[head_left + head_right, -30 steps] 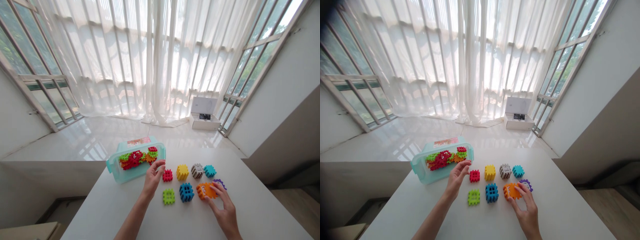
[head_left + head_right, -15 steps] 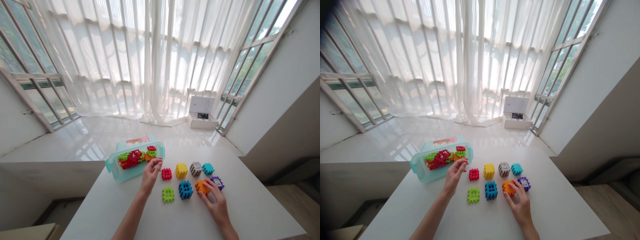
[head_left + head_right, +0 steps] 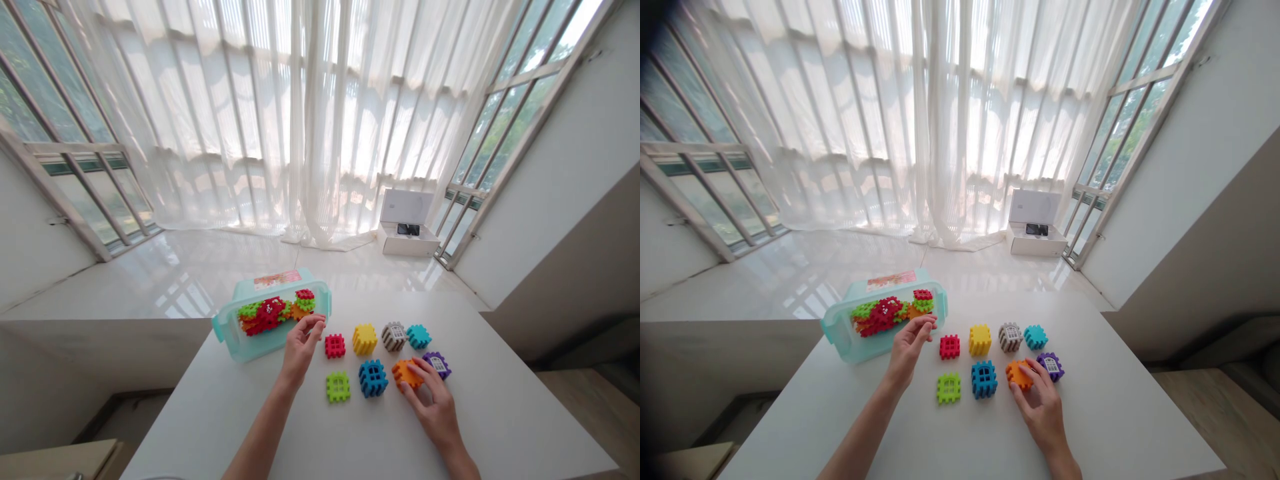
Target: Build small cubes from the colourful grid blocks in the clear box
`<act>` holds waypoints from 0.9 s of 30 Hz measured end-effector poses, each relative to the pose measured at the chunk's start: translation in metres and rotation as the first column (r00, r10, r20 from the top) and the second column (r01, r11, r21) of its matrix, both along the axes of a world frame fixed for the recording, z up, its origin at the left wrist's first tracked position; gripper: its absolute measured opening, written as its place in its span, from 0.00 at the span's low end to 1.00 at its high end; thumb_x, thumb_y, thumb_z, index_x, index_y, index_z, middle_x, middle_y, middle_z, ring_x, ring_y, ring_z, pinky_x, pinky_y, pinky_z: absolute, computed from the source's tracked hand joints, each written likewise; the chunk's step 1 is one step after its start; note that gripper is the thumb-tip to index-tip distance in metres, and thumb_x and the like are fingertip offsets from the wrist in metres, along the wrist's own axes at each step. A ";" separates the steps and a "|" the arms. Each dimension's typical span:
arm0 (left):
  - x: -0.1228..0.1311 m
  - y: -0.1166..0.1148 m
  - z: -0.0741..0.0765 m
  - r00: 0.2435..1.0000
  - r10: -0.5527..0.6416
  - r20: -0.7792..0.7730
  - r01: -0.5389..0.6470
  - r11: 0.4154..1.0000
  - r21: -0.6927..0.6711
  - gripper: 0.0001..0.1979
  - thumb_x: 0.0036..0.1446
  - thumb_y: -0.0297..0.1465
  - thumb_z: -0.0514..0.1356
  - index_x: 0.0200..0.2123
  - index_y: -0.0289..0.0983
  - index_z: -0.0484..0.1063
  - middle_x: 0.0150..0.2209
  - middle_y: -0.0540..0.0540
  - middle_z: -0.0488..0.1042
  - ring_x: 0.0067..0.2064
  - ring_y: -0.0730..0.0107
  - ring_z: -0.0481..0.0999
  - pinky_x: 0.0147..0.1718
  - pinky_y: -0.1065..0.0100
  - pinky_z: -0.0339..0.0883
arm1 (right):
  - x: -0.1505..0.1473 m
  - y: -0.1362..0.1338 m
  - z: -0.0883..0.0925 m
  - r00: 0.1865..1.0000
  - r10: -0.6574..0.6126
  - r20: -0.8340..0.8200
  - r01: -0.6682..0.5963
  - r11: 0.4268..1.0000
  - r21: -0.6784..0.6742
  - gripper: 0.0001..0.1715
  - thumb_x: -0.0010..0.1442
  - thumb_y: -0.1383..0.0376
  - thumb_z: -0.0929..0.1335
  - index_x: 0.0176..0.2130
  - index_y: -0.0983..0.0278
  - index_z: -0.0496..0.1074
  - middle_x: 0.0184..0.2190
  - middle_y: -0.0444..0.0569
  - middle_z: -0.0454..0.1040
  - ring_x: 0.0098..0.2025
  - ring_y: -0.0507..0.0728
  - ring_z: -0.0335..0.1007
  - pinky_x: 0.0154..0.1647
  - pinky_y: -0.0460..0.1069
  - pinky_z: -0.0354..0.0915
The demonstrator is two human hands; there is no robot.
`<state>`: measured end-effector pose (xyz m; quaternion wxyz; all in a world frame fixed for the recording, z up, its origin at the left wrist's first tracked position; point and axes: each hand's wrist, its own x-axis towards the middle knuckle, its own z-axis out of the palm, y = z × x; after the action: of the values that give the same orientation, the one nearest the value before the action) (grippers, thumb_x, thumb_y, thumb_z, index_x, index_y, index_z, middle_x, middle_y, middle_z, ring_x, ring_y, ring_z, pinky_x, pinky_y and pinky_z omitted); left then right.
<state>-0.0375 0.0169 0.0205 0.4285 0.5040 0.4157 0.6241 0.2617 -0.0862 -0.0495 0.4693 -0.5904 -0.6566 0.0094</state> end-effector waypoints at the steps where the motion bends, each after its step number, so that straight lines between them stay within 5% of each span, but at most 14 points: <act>1: 0.000 0.000 0.000 1.000 0.004 0.002 -0.004 1.000 -0.002 0.16 0.57 0.44 0.65 0.36 0.36 0.77 0.42 0.41 0.79 0.38 0.67 0.77 0.31 0.70 0.71 | 0.000 0.000 0.000 1.000 0.000 -0.001 0.000 1.000 0.000 0.18 0.62 0.57 0.71 0.48 0.63 0.78 0.53 0.60 0.75 0.52 0.67 0.76 0.50 0.62 0.76; 20: -0.001 0.000 0.001 0.998 0.001 0.055 0.001 0.999 -0.046 0.16 0.55 0.44 0.65 0.34 0.36 0.77 0.30 0.48 0.76 0.31 0.70 0.74 0.32 0.71 0.69 | 0.006 0.000 -0.006 0.998 0.032 0.053 -0.032 0.999 -0.001 0.22 0.63 0.57 0.70 0.55 0.62 0.74 0.58 0.60 0.72 0.56 0.68 0.74 0.53 0.63 0.74; 27: -0.006 0.006 -0.006 0.966 0.135 -0.222 -0.138 0.990 0.002 0.17 0.59 0.45 0.60 0.33 0.37 0.76 0.29 0.46 0.77 0.33 0.65 0.77 0.33 0.68 0.70 | -0.009 -0.008 0.023 0.993 0.028 -0.118 -0.014 0.993 0.118 0.19 0.66 0.58 0.67 0.53 0.61 0.73 0.57 0.57 0.72 0.60 0.68 0.68 0.60 0.68 0.66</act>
<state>-0.0437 0.0225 0.0147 0.3387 0.5378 0.4989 0.5892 0.2524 -0.0943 -0.0270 0.5412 -0.5534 -0.6330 0.0112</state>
